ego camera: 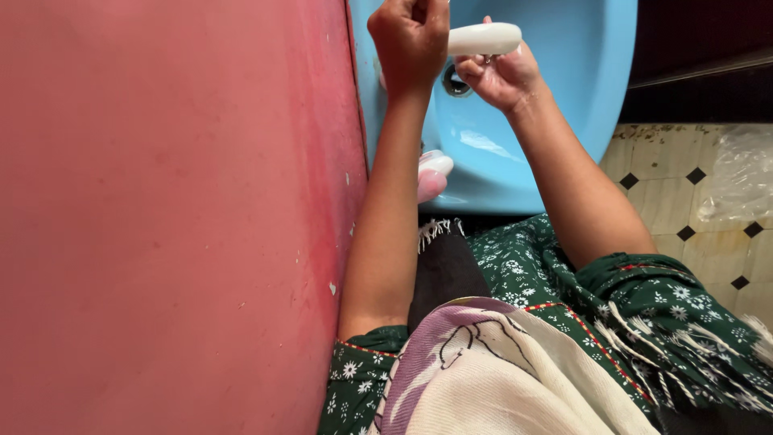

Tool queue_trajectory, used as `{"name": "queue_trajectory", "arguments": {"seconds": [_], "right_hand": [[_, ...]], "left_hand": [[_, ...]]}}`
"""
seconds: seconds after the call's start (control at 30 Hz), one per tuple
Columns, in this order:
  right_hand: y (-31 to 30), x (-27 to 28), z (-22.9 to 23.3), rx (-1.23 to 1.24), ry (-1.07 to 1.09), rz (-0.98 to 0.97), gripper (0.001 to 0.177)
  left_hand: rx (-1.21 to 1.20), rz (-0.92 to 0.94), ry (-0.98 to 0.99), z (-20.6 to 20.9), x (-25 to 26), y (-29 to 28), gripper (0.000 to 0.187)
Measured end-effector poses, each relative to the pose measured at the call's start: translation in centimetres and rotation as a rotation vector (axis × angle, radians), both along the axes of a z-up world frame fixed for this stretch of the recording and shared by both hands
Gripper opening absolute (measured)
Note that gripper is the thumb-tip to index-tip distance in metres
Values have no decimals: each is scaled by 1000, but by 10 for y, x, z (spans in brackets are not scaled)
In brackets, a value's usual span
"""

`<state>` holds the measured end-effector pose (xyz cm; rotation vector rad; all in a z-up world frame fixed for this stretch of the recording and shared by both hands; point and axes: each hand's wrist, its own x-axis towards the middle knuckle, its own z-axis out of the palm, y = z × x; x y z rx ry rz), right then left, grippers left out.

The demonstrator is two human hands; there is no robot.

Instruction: The person cleans a blue sink and white faucet using a dark scrubber and soap, then rinses the surfaces with water.

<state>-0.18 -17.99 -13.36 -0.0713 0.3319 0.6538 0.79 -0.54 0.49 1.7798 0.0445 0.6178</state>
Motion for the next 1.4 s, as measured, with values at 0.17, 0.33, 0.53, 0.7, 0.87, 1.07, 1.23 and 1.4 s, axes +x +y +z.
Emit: {"name": "queue_trajectory", "arguments": {"seconds": [0.17, 0.33, 0.53, 0.7, 0.87, 1.07, 1.23, 1.4], "right_hand": [[8, -1, 4, 87, -43, -28, 36], [2, -4, 21, 106, -7, -118, 31], [-21, -76, 1, -536, -294, 52, 35], [-45, -206, 12, -1895, -1310, 279, 41], [-111, -182, 24, -1992, -1944, 931, 77], [-164, -71, 13, -2422, -2205, 1355, 86], [-153, -1, -14, -2815, -1442, 379, 42], [-39, 5, -42, -1309, -428, 106, 32]], "left_hand": [[-50, -5, 15, -2, 0, 0, 33], [-12, 11, 4, -1, 1, -1, 34], [8, 11, 0, -11, -2, 2, 42], [-3, 0, -36, -15, -1, 2, 39], [32, -8, -36, -15, -2, 4, 42], [25, -10, -19, -10, 0, 5, 40], [2, -12, -42, 1, 1, 4, 34], [-46, -27, -31, -1, -3, 2, 32]]}}
